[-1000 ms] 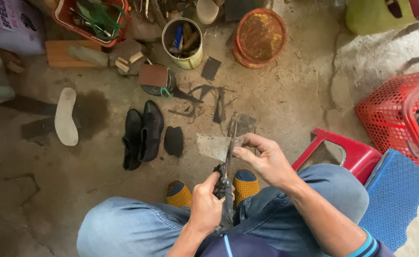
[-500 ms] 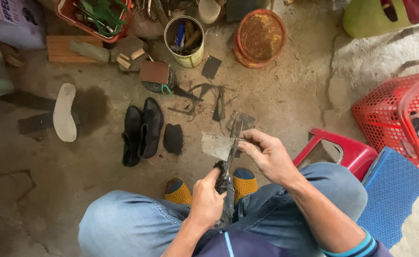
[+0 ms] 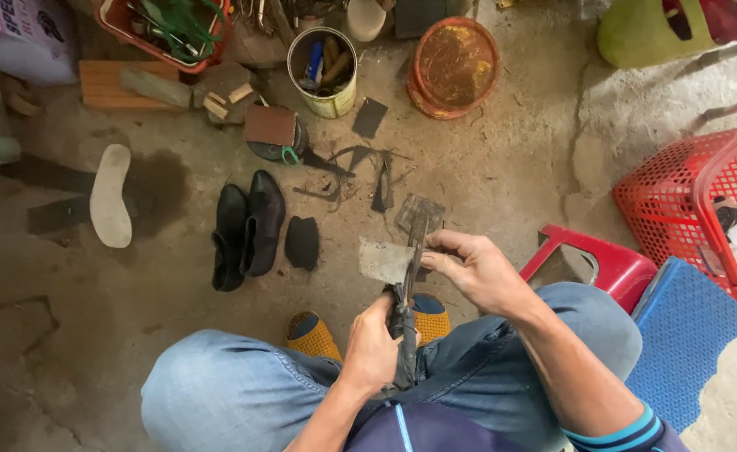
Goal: Cutting, sanding, and applying adhesive to various shoe components for repair.
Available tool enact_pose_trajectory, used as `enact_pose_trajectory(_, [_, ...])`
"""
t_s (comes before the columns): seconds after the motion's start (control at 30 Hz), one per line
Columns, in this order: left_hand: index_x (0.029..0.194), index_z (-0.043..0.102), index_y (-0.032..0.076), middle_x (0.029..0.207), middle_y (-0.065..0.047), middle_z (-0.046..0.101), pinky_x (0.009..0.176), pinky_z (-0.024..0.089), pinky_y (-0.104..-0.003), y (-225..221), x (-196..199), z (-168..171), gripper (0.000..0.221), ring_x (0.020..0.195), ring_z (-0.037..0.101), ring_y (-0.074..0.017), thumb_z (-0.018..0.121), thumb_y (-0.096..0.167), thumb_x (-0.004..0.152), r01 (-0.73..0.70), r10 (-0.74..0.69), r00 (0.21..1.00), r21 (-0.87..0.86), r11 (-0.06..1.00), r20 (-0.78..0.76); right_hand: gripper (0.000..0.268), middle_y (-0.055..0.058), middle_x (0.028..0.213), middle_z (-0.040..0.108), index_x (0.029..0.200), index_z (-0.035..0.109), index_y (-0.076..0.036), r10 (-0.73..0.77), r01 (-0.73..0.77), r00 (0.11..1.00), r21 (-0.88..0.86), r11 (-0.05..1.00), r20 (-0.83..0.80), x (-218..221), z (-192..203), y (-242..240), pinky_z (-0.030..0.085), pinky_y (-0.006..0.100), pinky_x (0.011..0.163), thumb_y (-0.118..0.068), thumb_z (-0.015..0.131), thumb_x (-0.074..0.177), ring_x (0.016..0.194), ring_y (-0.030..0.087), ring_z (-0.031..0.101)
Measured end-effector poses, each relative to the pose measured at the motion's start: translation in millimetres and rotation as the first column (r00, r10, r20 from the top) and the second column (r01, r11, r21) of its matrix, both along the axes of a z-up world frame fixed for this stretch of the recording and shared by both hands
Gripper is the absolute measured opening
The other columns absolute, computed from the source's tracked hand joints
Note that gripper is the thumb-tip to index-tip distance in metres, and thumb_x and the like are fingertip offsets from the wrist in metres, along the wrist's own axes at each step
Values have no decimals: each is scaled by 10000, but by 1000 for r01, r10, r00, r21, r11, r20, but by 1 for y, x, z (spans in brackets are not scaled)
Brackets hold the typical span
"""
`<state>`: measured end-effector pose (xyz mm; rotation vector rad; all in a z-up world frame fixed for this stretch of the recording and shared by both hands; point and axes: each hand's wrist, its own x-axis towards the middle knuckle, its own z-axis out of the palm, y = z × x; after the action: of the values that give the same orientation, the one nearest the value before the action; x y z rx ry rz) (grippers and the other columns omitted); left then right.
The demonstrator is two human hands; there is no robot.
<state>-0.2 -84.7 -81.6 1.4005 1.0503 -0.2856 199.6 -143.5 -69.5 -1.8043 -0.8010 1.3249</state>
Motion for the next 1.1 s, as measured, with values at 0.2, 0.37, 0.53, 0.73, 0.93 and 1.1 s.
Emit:
enact_pose_trajectory(0.2, [854,676,125,778,-24,772,651,520,-366,-2,-2,-5,53,686,695,-180,704,110,812,-25,19,996,66,998,82,194,5,1025,765,1091,750,-50,-13,8,994,44,999,110,-2,-6,0,555,278,909,-177,684,960,956,108,687])
enact_pose_trajectory(0.37, [794,695,118,776,-9,805,652,573,-343,-10,-1,-16,25,711,761,-154,711,118,775,-87,84,992,22,996,94,169,-6,1000,762,1078,744,-49,-37,29,989,56,998,142,-2,-25,-6,550,260,901,-156,705,952,937,82,673])
enact_pose_trajectory(0.53, [702,649,108,675,-9,748,617,550,-310,-3,3,-10,59,634,694,-120,684,76,737,-141,148,985,-77,987,89,303,50,1116,812,1166,755,-65,-2,20,987,-108,994,162,4,-14,-1,583,292,938,-236,710,919,1026,143,751])
enact_pose_trajectory(0.73, [1050,666,96,909,-58,693,756,600,-376,-9,1,-29,238,857,693,-205,698,159,823,-24,36,994,-119,993,98,223,32,1083,825,1106,780,-37,26,-33,998,-124,992,-53,5,-4,4,616,281,974,-145,671,944,1039,128,770])
enact_pose_trajectory(0.93, [751,645,110,723,-24,729,637,508,-367,-8,8,-25,37,665,661,-181,637,117,786,-62,63,997,-22,998,47,285,45,1169,815,1124,775,-90,146,-108,969,-190,976,201,8,-25,0,506,341,1041,-280,706,924,1412,199,581])
enact_pose_trajectory(1.1, [599,667,106,608,-73,736,644,528,-350,-10,15,-31,125,628,726,-197,621,161,701,-93,38,982,-299,950,-184,269,18,1093,822,1159,761,-173,335,-211,904,-406,889,265,3,-53,0,529,404,818,-306,680,940,1005,255,767])
